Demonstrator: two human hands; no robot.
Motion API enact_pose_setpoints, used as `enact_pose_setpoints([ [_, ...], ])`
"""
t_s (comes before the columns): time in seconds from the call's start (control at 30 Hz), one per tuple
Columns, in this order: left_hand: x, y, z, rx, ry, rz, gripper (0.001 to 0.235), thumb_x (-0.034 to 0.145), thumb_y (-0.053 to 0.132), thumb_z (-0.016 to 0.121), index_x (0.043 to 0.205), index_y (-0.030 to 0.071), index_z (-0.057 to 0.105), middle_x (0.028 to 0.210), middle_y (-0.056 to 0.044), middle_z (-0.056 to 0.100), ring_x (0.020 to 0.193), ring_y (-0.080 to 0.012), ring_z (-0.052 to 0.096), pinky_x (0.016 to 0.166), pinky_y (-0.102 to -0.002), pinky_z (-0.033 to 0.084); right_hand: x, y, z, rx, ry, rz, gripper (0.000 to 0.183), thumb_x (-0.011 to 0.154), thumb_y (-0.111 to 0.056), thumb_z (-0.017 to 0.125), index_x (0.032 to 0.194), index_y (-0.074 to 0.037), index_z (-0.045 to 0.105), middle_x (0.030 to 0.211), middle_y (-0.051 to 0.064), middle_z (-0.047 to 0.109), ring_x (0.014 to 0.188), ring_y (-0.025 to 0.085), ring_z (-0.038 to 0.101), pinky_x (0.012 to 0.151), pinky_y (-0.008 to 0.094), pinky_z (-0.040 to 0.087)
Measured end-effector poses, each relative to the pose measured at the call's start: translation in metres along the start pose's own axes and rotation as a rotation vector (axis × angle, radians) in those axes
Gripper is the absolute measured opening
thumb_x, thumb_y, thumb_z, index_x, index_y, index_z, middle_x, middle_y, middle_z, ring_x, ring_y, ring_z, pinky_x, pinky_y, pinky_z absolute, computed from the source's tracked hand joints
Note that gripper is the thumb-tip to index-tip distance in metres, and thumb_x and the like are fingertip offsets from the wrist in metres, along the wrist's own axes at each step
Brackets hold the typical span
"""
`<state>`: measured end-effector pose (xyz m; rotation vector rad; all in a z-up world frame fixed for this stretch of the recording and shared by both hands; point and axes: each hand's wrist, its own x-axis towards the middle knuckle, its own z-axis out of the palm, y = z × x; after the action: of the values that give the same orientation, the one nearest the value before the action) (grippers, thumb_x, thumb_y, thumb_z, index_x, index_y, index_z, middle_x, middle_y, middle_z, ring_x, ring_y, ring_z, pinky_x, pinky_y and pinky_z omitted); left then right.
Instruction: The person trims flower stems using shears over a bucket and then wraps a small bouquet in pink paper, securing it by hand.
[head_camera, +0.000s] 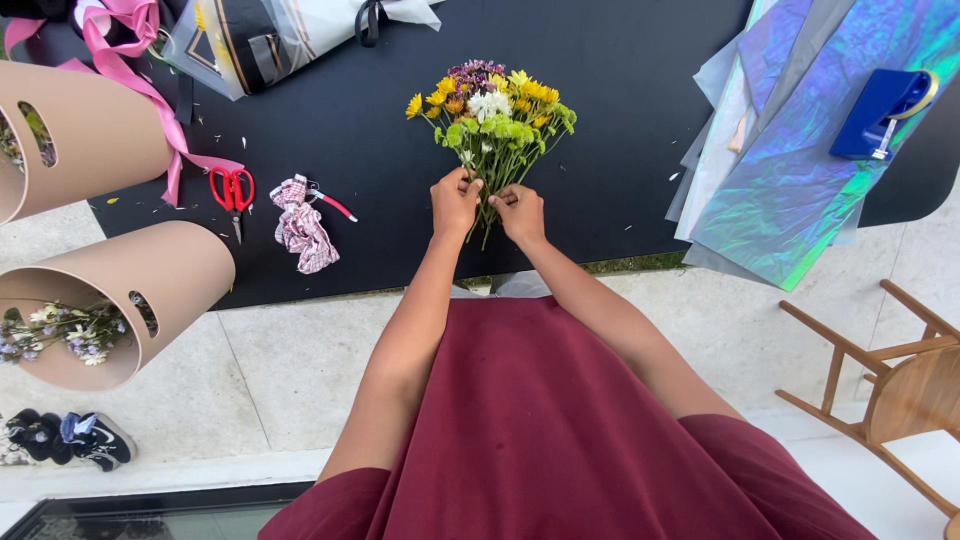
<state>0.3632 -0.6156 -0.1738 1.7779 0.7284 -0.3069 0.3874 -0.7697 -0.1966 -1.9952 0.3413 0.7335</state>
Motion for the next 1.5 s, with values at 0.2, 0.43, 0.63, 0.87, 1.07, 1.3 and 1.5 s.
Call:
enact_pose_setpoints([
  [0.2,-0.003,0.038,-0.006,0.178,0.078,0.037,0.022,0.095,0.0,0.071,0.111,-0.007,0.058,0.085,-0.019,0.068,0.081,-0.033,0.075,0.071,-0.05,0.064,-0.007,-0.017,-0.011,-0.241,-0.048,-0.059,0.029,0.089,-0.034,0.081,0.092,-0.008,0.072,0.083,0.008,0.075,0.077,0.023,0.074,0.065,0.039,0.062],
  [0.43,-0.005,0.002,-0.008,0.304,0.08,-0.051,0.06,0.104,0.022,0.068,0.15,0.002,0.035,0.125,-0.019,0.051,0.119,-0.0341,0.063,0.096,-0.048,0.063,-0.032,-0.022,-0.023,0.003,0.034,0.11,0.07,0.103,-0.04,0.067,0.148,0.0,0.032,0.137,0.019,0.042,0.126,0.03,0.056,0.105,0.043,0.055],
  [0.63,-0.018,0.035,-0.008,0.328,-0.061,-0.066,0.06,0.105,0.001,0.057,0.159,0.004,0.032,0.132,-0.024,0.055,0.122,-0.0382,0.065,0.1,-0.052,0.062,-0.014,-0.043,0.004,-0.087,-0.093,0.021,0.069,0.109,-0.018,0.047,0.159,0.013,0.01,0.152,0.033,0.027,0.141,0.046,0.043,0.119,0.054,0.045],
  [0.87,-0.011,0.015,-0.007,0.318,-0.059,-0.047,0.056,0.107,0.004,0.052,0.159,0.0,0.034,0.128,-0.025,0.058,0.121,-0.0402,0.065,0.097,-0.051,0.061,-0.002,-0.025,0.015,-0.148,-0.063,0.014,0.076,0.107,-0.028,0.054,0.162,0.007,0.014,0.151,0.027,0.03,0.141,0.041,0.046,0.116,0.048,0.046],
  [1.07,-0.02,-0.032,-0.056,0.335,-0.117,-0.085,0.063,0.105,0.027,0.06,0.159,0.004,0.038,0.132,-0.018,0.059,0.129,-0.0302,0.061,0.102,-0.044,0.059,-0.005,0.021,-0.003,-0.153,0.004,-0.02,0.087,0.099,-0.043,0.07,0.16,0.003,0.03,0.142,0.024,0.044,0.124,0.035,0.064,0.107,0.041,0.056],
  [1.3,-0.059,-0.092,-0.203,0.698,0.36,0.267,0.041,0.089,0.019,0.077,0.127,0.01,0.063,0.131,-0.011,0.054,0.125,-0.0343,0.055,0.102,-0.048,0.048,-0.049,-0.005,-0.02,-0.494,0.37,-0.321,0.078,0.095,-0.04,0.079,0.154,-0.009,0.039,0.131,0.013,0.045,0.124,0.036,0.051,0.108,0.055,0.038],
  [1.5,-0.11,-0.118,-0.313,0.396,0.262,0.594,0.031,0.079,0.016,0.086,0.075,0.009,0.056,0.1,-0.007,0.067,0.104,-0.0331,0.065,0.096,-0.045,0.048,-0.134,-0.091,0.085,-0.485,0.072,-0.621,0.075,0.092,-0.021,0.08,0.155,-0.01,0.041,0.13,0.015,0.048,0.116,0.034,0.057,0.098,0.05,0.048],
])
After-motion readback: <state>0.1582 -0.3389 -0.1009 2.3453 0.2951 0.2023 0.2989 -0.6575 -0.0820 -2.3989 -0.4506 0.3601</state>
